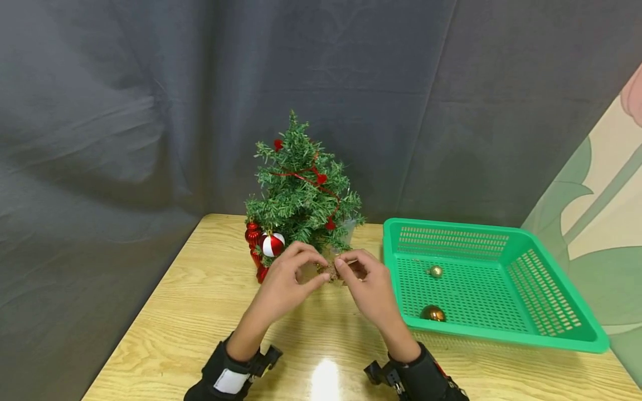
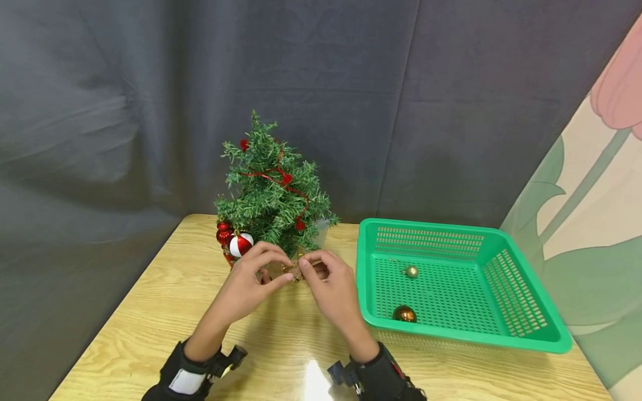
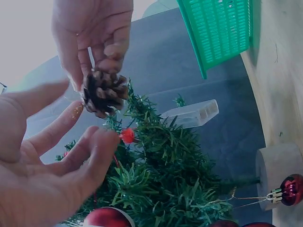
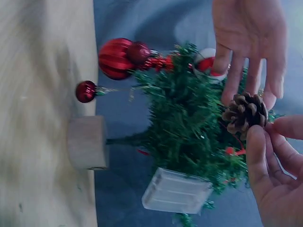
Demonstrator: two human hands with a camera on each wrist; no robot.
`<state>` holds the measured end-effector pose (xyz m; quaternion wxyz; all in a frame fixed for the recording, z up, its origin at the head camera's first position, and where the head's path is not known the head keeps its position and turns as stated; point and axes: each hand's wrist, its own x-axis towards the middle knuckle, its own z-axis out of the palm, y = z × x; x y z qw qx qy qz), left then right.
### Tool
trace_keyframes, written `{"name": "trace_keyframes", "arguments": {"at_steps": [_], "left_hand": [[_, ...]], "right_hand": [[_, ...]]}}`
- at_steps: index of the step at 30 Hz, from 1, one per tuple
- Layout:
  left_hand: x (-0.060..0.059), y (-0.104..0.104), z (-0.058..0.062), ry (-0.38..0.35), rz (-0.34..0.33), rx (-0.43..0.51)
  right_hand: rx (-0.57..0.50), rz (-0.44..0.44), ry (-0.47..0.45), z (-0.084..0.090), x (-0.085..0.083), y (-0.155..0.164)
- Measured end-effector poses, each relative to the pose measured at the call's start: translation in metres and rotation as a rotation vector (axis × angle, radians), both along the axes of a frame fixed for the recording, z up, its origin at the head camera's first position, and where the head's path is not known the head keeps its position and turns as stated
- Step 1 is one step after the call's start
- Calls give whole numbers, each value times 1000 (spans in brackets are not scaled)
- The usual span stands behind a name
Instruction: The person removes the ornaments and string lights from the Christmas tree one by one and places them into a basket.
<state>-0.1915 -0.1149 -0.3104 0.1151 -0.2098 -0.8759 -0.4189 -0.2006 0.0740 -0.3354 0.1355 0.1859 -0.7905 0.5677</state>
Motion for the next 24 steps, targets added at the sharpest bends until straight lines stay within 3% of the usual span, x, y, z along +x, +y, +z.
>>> {"name": "trace_keyframes", "arguments": {"at_steps": [5,9,14,24], "left_hand": [[3,2,1,-92,-102,62],[6,2,1,-73,-117,67],[7,1,3,-43,-102,66],[5,3,5,-67,-68,96]], "right_hand": [[-56,59,-54,7,4,6],[-57,47,-73,11,7,6],[-8,4,12,11,7,7],[149,23,222,13,9,11]]}}
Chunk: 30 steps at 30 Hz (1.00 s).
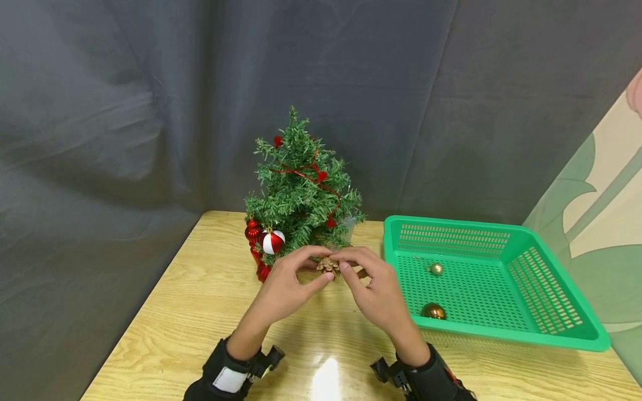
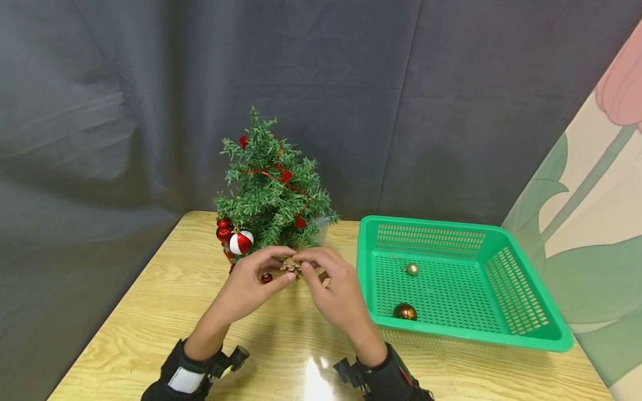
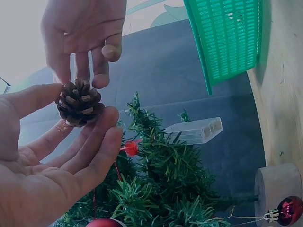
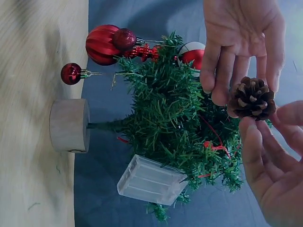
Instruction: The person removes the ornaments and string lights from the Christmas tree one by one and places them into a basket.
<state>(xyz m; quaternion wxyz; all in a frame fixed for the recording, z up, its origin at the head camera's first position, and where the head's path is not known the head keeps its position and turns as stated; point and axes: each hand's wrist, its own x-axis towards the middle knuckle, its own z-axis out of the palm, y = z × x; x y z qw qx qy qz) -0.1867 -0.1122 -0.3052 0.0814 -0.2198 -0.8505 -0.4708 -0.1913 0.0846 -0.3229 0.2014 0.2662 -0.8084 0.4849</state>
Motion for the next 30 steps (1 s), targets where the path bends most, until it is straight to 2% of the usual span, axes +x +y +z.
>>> {"name": "trace_keyframes", "arguments": {"at_steps": [5,8,10,15,22,25,30], "left_hand": [[-3,3,1,8,-28,10],[-5,4,2,6,-59,15],[-5,4,3,-6,-76,23],[0,4,4,-64,-74,31],[4,2,2,-112,-36,29],[4,2,1,-118,-47,10],[3,0,1,-81,-53,-3]], "right_hand": [[2,-15,60,3,-1,5],[65,-24,68,7,-3,11],[124,1,52,9,-4,15],[193,93,11,7,-3,21],[232,105,77,6,-2,14],[235,110,74,8,-1,16],[226,114,57,11,-5,19]]}}
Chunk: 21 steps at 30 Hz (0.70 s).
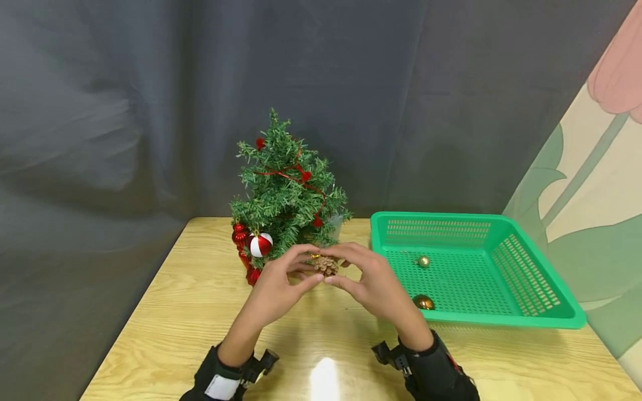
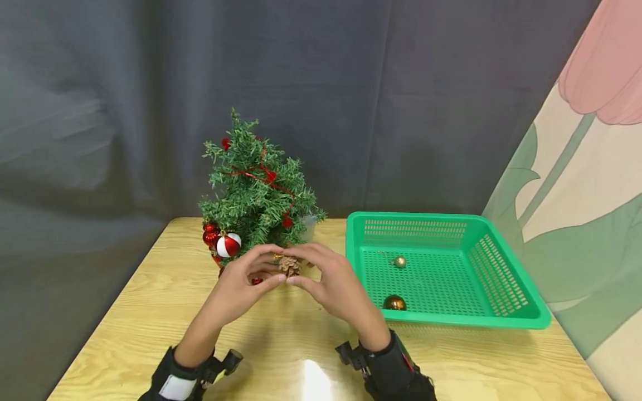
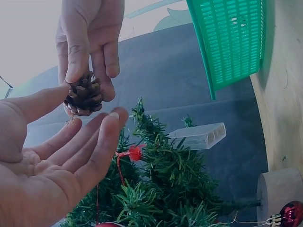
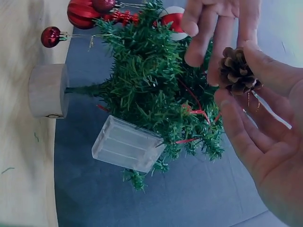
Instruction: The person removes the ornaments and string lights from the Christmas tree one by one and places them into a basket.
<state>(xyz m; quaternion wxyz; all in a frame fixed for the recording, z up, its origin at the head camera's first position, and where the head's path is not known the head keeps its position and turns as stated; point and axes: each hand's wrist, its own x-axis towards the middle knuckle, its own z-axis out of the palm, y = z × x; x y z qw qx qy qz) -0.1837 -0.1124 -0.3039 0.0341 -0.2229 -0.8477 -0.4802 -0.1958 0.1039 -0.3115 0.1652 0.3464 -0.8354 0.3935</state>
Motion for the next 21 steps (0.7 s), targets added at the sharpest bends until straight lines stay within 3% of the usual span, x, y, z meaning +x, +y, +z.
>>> {"name": "trace_keyframes", "arguments": {"at_steps": [4,9,17,21], "left_hand": [[1,-1,2,12,20,9],[2,-3,4,17,33,-7],[2,-4,7,41,34,-4],[3,-5,5,43,31,-15]], "right_hand": [[37,-22,-25,3,-12,7],[140,-65,-75,12,-39,26],[253,-132,-105,40,-70,80],[335,-155,-135,39,-83,105]]}}
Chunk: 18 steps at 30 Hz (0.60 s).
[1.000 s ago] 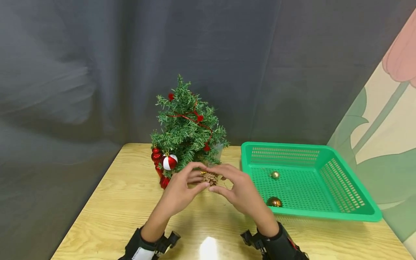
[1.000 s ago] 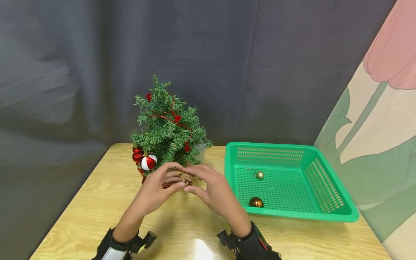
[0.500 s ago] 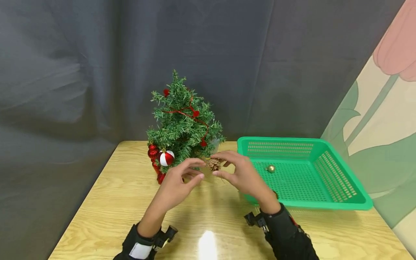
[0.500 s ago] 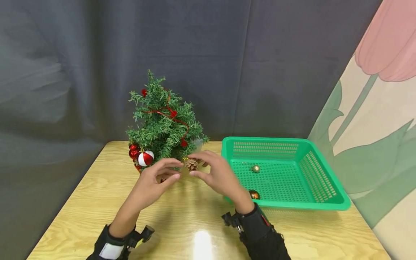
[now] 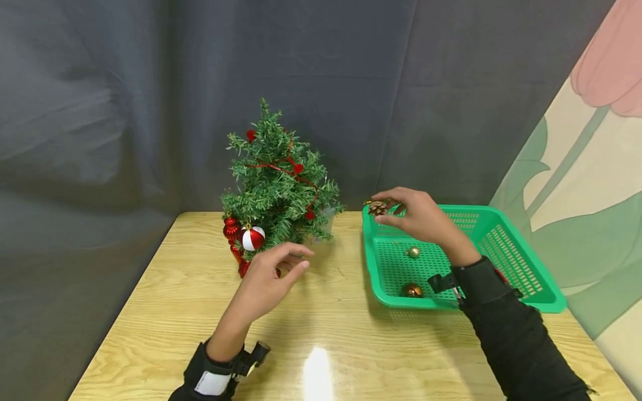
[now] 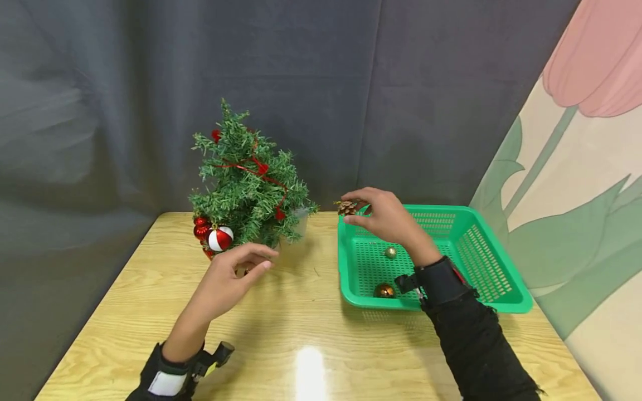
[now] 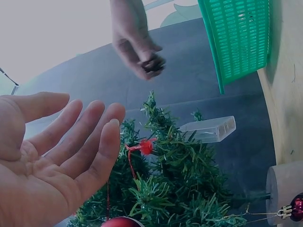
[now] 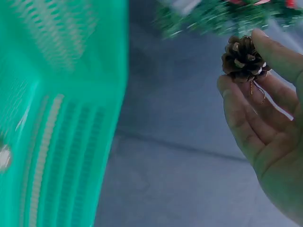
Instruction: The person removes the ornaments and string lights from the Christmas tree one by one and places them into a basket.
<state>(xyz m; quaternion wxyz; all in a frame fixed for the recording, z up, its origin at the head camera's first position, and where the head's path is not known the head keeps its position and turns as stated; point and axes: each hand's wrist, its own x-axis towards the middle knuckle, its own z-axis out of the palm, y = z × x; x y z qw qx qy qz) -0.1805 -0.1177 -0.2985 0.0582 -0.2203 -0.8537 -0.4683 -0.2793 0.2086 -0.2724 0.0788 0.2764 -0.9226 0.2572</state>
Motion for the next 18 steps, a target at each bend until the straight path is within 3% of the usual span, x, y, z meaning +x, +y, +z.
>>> {"name": "trace_keyframes", "arguments": {"at_steps": [6,13,18], "left_hand": [[2,0,-1,-4,-4,-14],[2,2,0,-1,-16,-28],[2,4,1,24,-23,-31]], "right_hand": [[126,47,-78,-17,-13,25],[444,140,-150,-35,-29,43],[519,117,-249,-47,-42,60]]}}
